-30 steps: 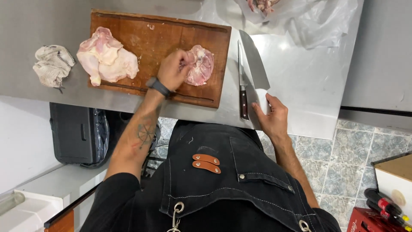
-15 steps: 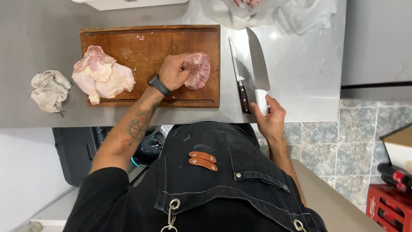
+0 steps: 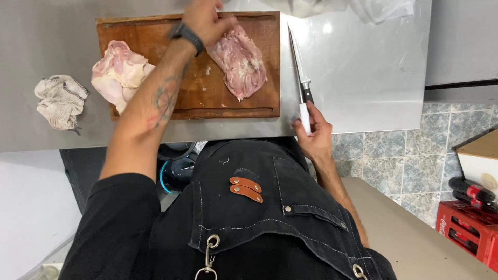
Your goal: A person is deboning and cutting raw chicken pieces on a wooden cutting board in a commercial kitchen setting.
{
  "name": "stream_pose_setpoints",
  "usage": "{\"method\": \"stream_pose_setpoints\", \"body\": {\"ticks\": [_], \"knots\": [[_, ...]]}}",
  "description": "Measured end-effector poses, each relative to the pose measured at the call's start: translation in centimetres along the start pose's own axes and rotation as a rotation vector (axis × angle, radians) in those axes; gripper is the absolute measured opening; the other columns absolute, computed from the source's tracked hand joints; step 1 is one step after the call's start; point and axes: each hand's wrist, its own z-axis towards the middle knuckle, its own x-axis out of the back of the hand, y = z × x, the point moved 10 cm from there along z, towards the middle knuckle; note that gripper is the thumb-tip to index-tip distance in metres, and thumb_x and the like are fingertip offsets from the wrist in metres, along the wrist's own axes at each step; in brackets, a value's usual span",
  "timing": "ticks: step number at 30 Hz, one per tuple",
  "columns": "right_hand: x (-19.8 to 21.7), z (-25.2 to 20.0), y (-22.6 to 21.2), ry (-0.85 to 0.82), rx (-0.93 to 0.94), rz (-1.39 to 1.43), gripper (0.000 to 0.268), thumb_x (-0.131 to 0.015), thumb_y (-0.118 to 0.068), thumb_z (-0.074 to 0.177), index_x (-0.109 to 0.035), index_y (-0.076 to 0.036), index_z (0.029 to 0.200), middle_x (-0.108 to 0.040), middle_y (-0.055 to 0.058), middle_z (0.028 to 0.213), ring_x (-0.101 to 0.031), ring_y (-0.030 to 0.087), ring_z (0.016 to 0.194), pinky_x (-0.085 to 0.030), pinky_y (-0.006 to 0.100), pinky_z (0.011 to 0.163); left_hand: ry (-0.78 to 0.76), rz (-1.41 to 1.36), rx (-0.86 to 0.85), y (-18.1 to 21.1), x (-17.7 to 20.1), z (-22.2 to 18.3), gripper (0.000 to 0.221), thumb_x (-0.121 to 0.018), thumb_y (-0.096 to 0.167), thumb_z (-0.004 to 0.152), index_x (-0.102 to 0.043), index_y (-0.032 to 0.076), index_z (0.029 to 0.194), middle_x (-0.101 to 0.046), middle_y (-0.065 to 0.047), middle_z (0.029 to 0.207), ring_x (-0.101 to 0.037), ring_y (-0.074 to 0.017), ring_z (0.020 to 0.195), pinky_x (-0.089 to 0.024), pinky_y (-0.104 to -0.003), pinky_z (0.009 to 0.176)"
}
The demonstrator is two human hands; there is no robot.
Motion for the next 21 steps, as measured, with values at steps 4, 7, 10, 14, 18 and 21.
{"method": "stream_pose_setpoints", "body": {"ticks": [4, 7, 10, 14, 18, 21], "knots": [[-4.1, 1.5, -1.9, -0.108, -0.110, 0.088, 0.059, -0.071, -0.030, 0.105, -0.055, -0.007, 0.157, -0.078, 0.005, 0.096, -0.069, 0.007, 0.080, -0.052, 0.022, 0.064, 0.317, -0.067, 0.012, -1.4, 2.2, -8.8, 0.026, -0.061, 0.036, 0.114, -0.073, 0.012, 0.113, -0.075, -0.009, 0.109, -0.071, -0.0236, 0.097, -0.061, -0.040, 0.084], [-7.0, 4.0, -2.4, -0.182, 0.002, -0.144, 0.058, -0.053, -0.052, 0.108, -0.064, -0.004, 0.140, -0.075, 0.008, 0.118, -0.067, 0.019, 0.100, -0.052, 0.034, 0.086, 0.250, 0.249, -0.074, -0.3, -2.8, -14.9, 0.035, -0.055, 0.038, 0.113, -0.074, 0.011, 0.124, -0.067, -0.019, 0.134, -0.055, -0.0405, 0.126, -0.045, -0.062, 0.103], [-8.2, 6.4, -3.6, -0.096, -0.026, -0.168, 0.030, -0.067, -0.040, 0.110, -0.074, -0.012, 0.119, -0.071, 0.013, 0.076, -0.066, 0.024, 0.066, -0.050, 0.042, 0.062, 0.455, 0.282, -0.182, 1.3, -7.2, -18.4, 0.043, -0.070, 0.042, 0.110, -0.073, 0.004, 0.132, -0.061, -0.020, 0.144, -0.050, -0.0455, 0.137, -0.039, -0.063, 0.112], [-8.7, 7.0, -11.1, -0.166, 0.095, -0.166, 0.054, -0.062, -0.023, 0.114, -0.048, -0.004, 0.162, -0.066, 0.035, 0.145, -0.062, 0.056, 0.131, -0.050, 0.065, 0.109, 0.446, -0.051, -0.098, 3.5, -9.9, -19.4, 0.038, -0.070, 0.041, 0.109, -0.070, 0.008, 0.129, -0.059, -0.013, 0.144, -0.048, -0.0373, 0.139, -0.031, -0.060, 0.120], [-8.5, 8.2, -7.8, -0.209, 0.089, -0.269, 0.051, -0.060, -0.024, 0.115, -0.050, -0.020, 0.165, -0.081, 0.014, 0.088, -0.079, 0.042, 0.093, -0.055, 0.054, 0.079, 0.405, -0.702, -0.086, 4.3, -8.0, -20.0, 0.030, -0.077, 0.010, 0.102, -0.070, 0.008, 0.132, -0.065, -0.018, 0.145, -0.063, -0.0436, 0.134, -0.047, -0.056, 0.115], [-8.5, 8.2, -8.3, -0.232, 0.071, -0.239, 0.050, -0.060, -0.025, 0.115, -0.051, -0.019, 0.164, -0.083, 0.010, 0.093, -0.080, 0.033, 0.087, -0.056, 0.049, 0.076, 0.357, -0.896, -0.033, 3.8, -8.1, -18.7, 0.036, -0.070, 0.003, 0.105, -0.069, 0.006, 0.141, -0.076, -0.019, 0.132, -0.073, -0.0337, 0.124, -0.055, -0.049, 0.112]]}}
